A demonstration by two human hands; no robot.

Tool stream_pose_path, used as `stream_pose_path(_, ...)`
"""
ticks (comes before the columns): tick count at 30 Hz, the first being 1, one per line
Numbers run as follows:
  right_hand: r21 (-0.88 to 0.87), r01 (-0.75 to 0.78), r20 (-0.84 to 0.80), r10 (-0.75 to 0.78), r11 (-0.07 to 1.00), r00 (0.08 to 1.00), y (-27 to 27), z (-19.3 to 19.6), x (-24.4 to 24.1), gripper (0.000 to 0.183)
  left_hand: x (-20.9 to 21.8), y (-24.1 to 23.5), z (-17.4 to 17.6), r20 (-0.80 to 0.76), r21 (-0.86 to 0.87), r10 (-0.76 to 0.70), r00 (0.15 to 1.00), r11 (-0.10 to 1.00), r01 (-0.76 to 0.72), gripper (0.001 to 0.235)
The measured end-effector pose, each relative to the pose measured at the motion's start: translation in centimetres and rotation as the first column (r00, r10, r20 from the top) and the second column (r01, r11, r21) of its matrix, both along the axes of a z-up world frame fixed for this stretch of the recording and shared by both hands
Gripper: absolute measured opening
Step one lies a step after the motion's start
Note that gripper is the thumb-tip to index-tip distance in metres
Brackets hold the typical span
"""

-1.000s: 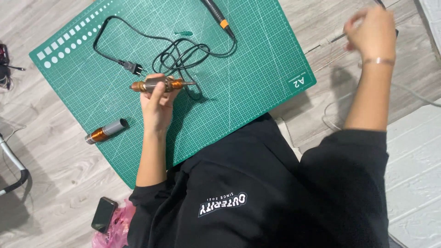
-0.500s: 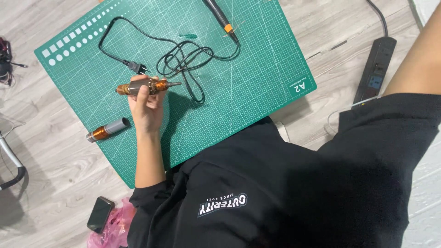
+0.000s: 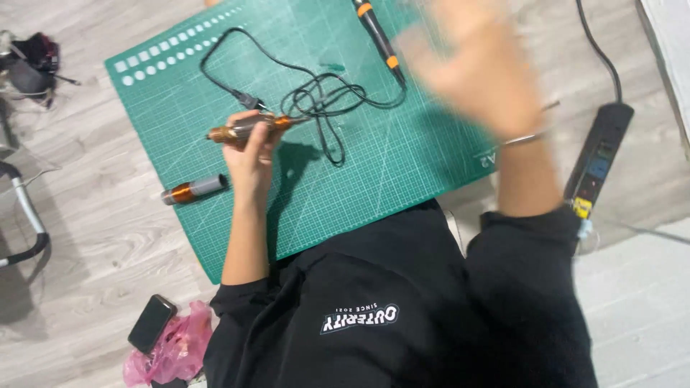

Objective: The person sits on the floor and winds copper wire around a cylindrical object held in their left hand. A soldering iron and a power strip are visible on the green cutting mat nearby.

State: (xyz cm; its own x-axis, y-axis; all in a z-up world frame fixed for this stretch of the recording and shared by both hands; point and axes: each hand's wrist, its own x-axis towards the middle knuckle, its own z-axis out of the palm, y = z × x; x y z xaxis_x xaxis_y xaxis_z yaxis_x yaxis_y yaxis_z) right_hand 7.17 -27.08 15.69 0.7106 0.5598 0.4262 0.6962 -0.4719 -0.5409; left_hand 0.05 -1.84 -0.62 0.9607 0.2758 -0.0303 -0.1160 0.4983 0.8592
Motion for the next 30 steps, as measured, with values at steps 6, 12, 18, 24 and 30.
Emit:
stream_pose_path(6, -0.089, -0.441, -0.327, 0.392, 0.893, 0.860, 8.1, -8.7, 1.8, 0.046, -0.5, 0.6, 1.7, 0.066, 0.311, 0.058, 0.996, 0.947, -0.075, 0.025)
stream_pose_path(12, -0.269, -0.394, -0.523, 0.210, 0.879, 0.826, 9.8, -7.8, 2.3, 0.016, -0.7, 1.5, 2.9, 0.063, 0.493, 0.067, 0.996, 0.865, -0.090, 0.026)
stream_pose_path(18, -0.406, -0.392, -0.491, 0.164, 0.826, 0.855, 11.0, -7.9, 2.4, 0.019, -0.9, 1.7, 3.4, 0.029, 0.512, 0.020, 0.999, 0.858, -0.032, 0.026)
stream_pose_path(24, -0.271, -0.399, -0.588, 0.177, 0.876, 0.789, 11.9, -8.0, 1.4, 0.027, -0.7, 1.4, 2.9, 0.016, 0.510, -0.011, 1.000, 0.860, 0.001, 0.024)
stream_pose_path(30, 0.007, -0.247, -0.530, 0.213, 0.969, 0.821, 12.5, -10.8, 0.2, 0.026, -0.2, 1.3, 3.3, -0.016, 0.584, 0.120, 0.993, 0.807, -0.088, 0.025)
